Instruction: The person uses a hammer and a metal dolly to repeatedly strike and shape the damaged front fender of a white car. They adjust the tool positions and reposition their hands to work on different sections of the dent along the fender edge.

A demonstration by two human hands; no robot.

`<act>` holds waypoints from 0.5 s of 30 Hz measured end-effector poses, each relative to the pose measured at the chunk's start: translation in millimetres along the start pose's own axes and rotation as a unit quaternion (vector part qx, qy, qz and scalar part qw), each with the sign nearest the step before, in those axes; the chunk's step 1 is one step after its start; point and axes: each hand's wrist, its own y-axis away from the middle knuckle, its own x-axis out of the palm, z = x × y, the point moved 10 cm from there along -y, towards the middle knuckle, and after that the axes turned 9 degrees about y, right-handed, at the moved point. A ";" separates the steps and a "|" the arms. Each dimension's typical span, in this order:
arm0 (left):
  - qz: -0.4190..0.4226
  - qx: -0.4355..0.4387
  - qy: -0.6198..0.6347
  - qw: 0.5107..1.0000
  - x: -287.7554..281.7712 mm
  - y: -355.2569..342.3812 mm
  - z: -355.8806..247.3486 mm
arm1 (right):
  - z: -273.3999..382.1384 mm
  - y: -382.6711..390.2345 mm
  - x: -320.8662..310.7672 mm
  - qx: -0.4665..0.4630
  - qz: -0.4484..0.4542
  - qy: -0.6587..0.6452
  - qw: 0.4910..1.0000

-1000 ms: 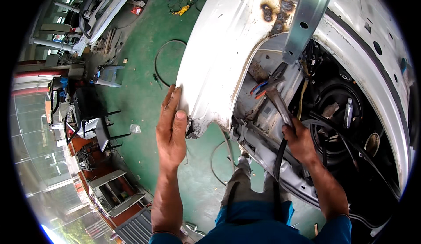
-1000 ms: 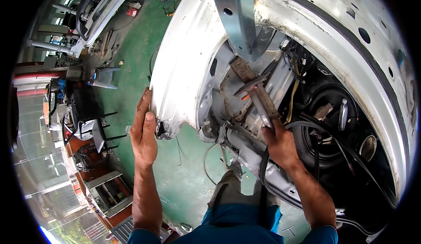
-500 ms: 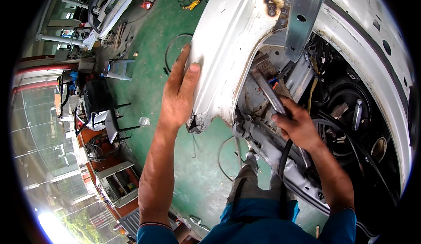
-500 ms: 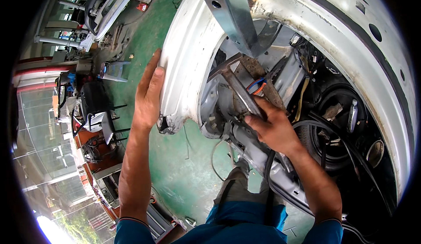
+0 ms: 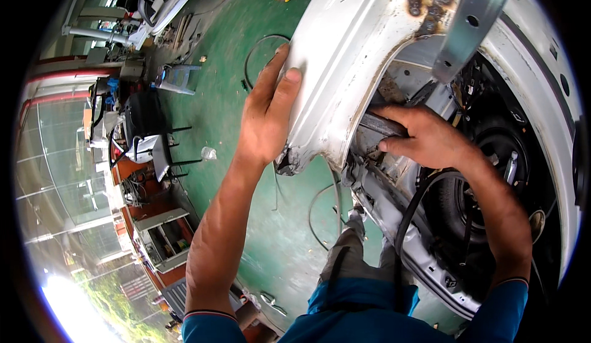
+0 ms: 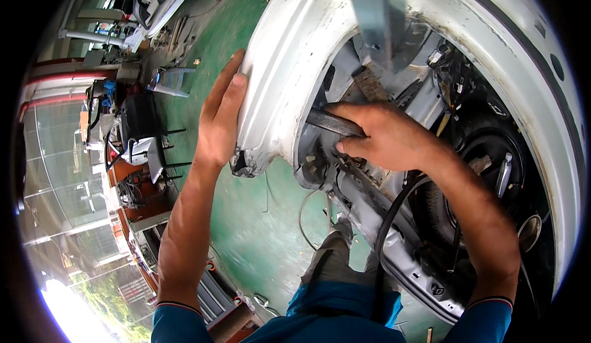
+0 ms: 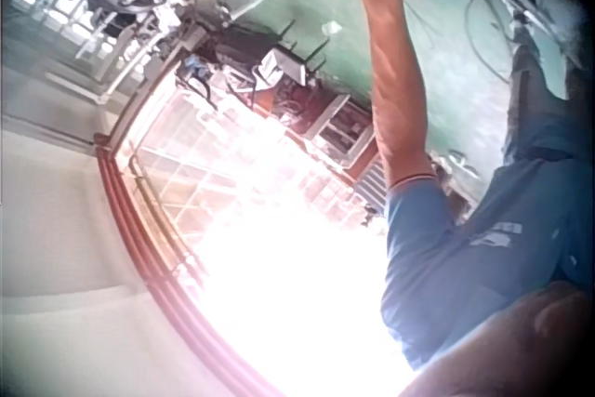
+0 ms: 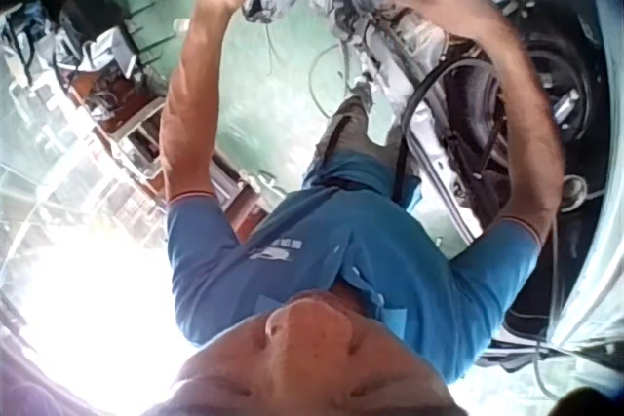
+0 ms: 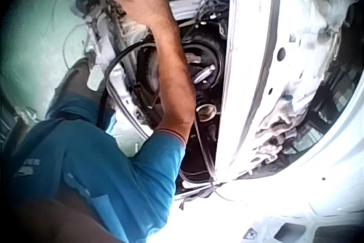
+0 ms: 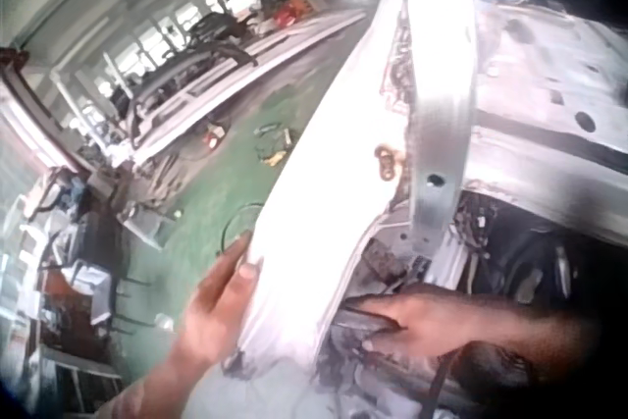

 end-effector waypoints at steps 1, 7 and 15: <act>-0.001 0.003 0.003 1.000 0.3 -0.4 0.1 | 3.3 -3.2 -0.9 -0.012 0.009 0.011 1.000; -0.006 0.021 -0.005 1.000 -2.2 -1.3 0.0 | 20.3 -5.3 6.6 -0.041 0.094 0.017 0.995; -0.011 0.025 -0.018 0.999 -3.4 -0.6 0.1 | 13.2 1.6 19.2 -0.019 0.037 0.020 0.999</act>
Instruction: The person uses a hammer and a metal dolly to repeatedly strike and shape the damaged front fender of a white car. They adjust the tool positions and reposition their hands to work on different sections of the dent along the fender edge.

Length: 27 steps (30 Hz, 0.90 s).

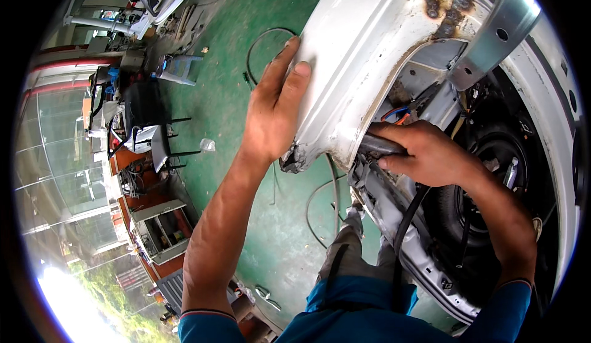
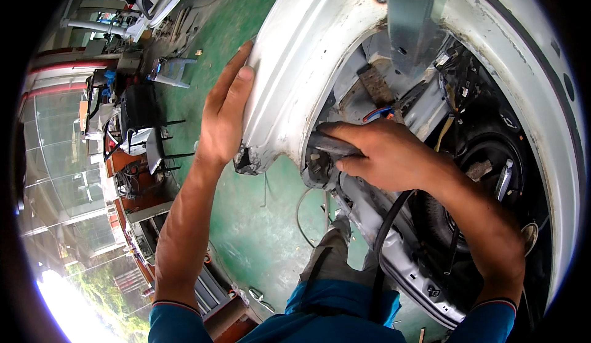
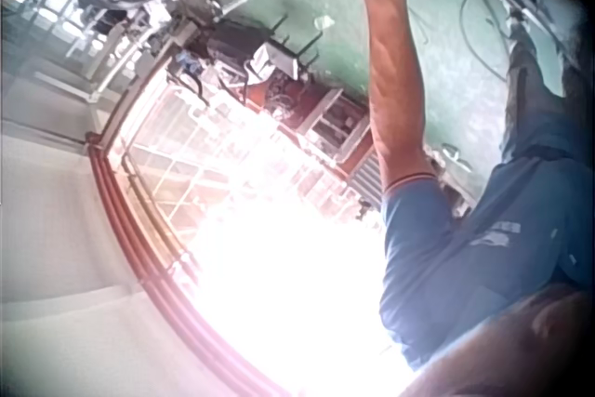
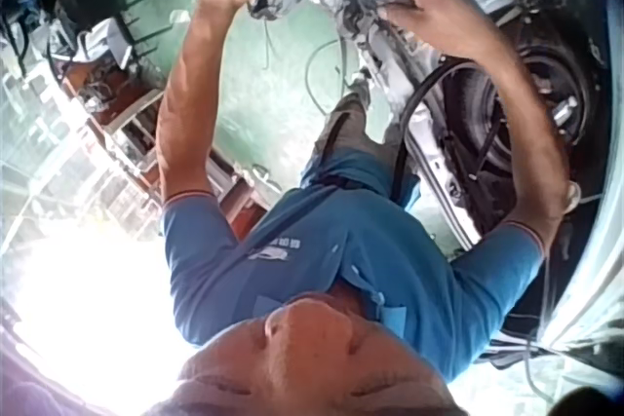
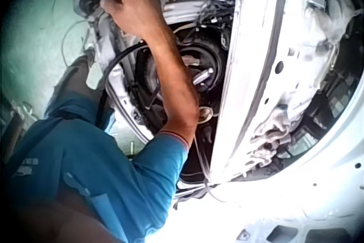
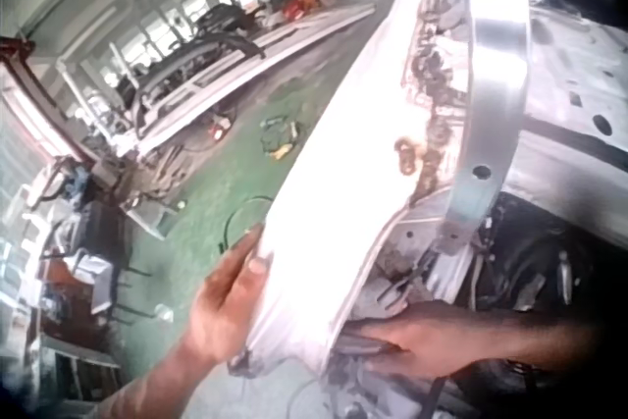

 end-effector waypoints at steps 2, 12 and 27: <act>-0.003 0.001 -0.010 1.000 -1.4 0.0 -0.8 | -5.0 2.0 -5.1 0.008 -0.026 0.006 1.000; -0.008 -0.008 0.013 1.000 4.0 -2.3 3.0 | -16.6 -2.7 10.8 -0.046 -0.066 -0.034 0.996; -0.014 -0.012 0.004 1.000 3.1 0.4 -0.9 | -26.5 -1.9 25.1 -0.026 -0.146 0.140 0.979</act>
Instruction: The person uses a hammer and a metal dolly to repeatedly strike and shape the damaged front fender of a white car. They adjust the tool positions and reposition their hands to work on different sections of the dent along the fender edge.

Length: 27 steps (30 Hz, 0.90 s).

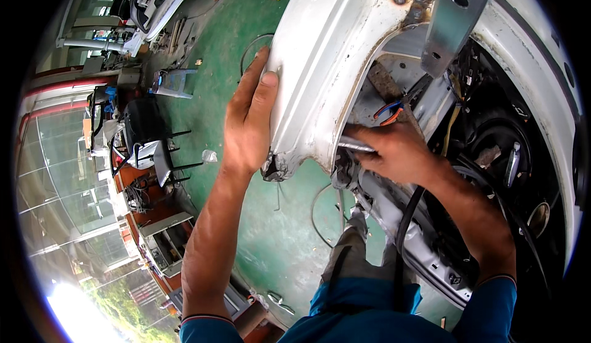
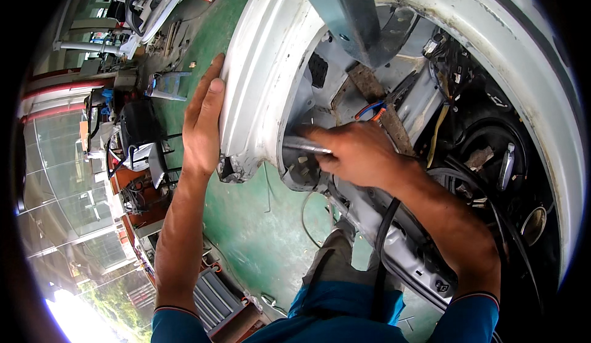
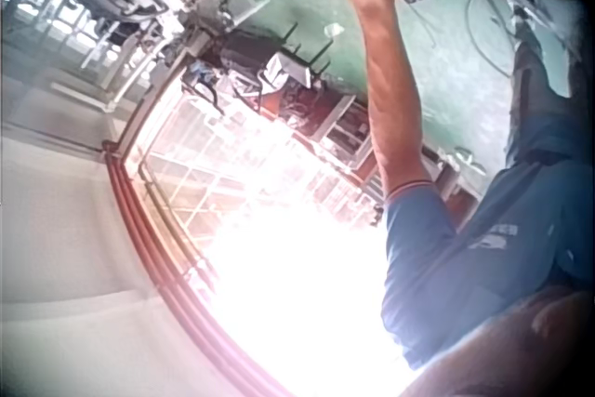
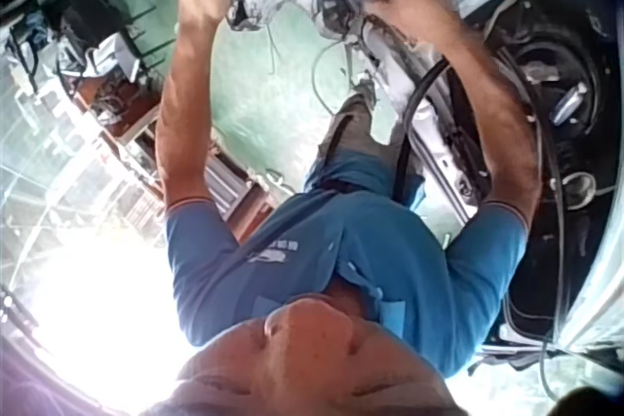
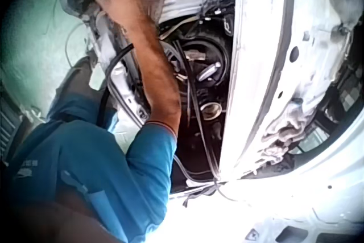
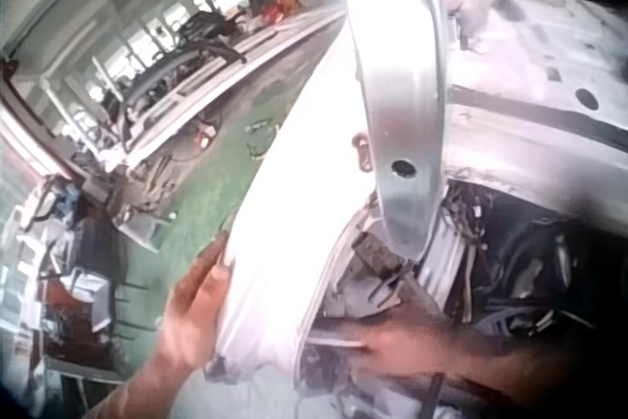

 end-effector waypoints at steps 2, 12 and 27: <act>0.000 -0.002 -0.006 1.000 -0.8 0.4 0.6 | -24.9 4.9 -8.3 0.058 -0.028 -0.010 0.998; 0.005 0.015 -0.004 1.000 1.6 -3.7 -0.5 | 0.3 0.4 23.0 0.051 -0.006 0.029 0.998; -0.033 -0.004 0.029 0.999 -8.2 -3.7 13.8 | -47.5 31.6 -6.4 0.167 -0.112 0.016 0.979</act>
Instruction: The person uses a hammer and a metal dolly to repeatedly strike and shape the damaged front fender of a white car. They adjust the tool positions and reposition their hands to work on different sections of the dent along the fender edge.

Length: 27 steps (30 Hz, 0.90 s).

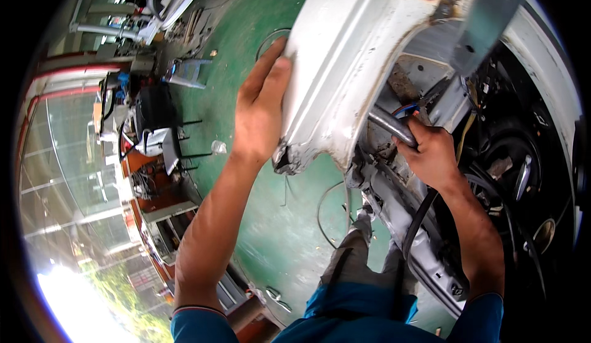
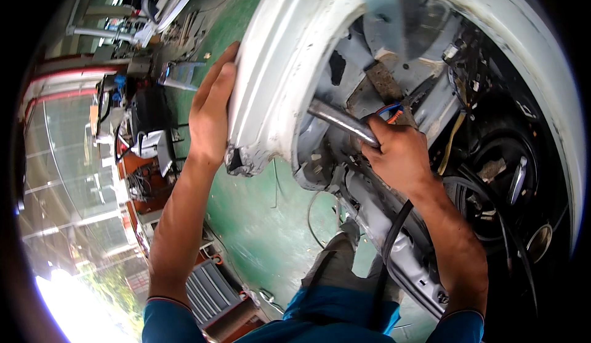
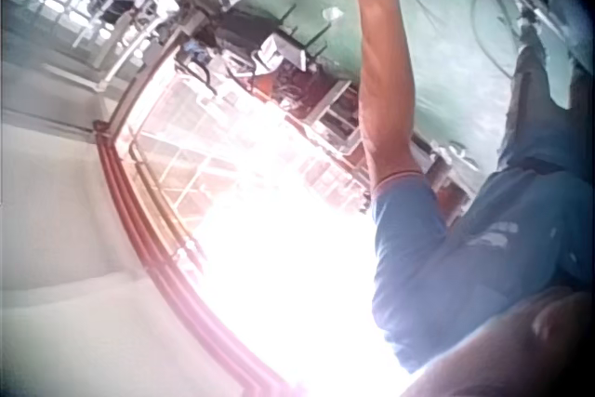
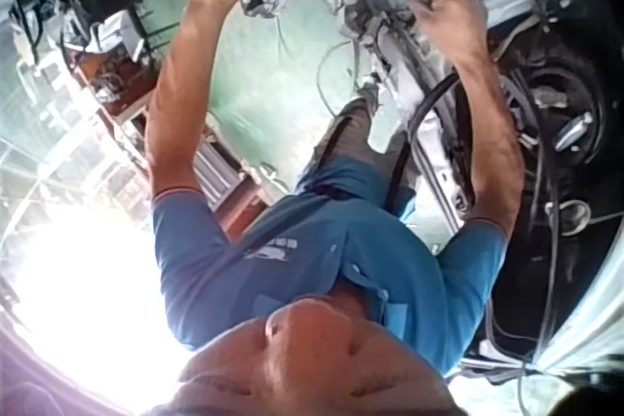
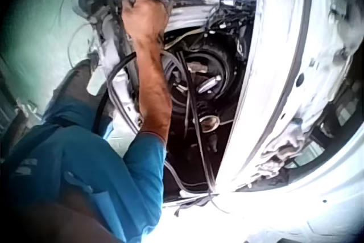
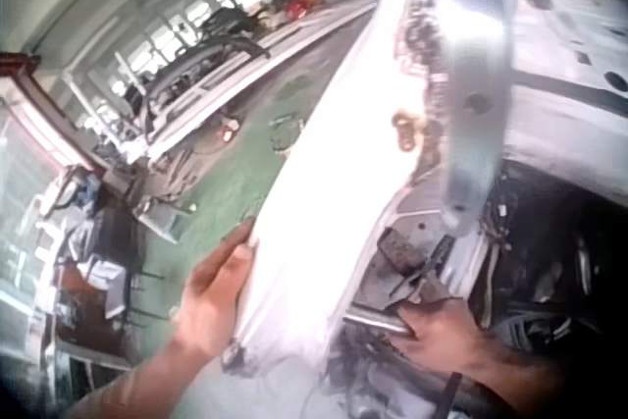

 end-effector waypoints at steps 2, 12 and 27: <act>0.001 -0.007 0.011 1.000 -2.2 0.7 3.3 | 9.3 -5.7 15.0 -0.018 0.043 0.010 0.999; -0.003 0.001 0.022 1.000 -10.3 4.0 9.9 | 33.7 -12.9 46.0 -0.054 0.049 -0.089 0.993; -0.018 -0.004 0.017 1.000 -8.8 10.3 3.2 | 47.7 -9.3 45.5 -0.085 0.054 -0.021 0.995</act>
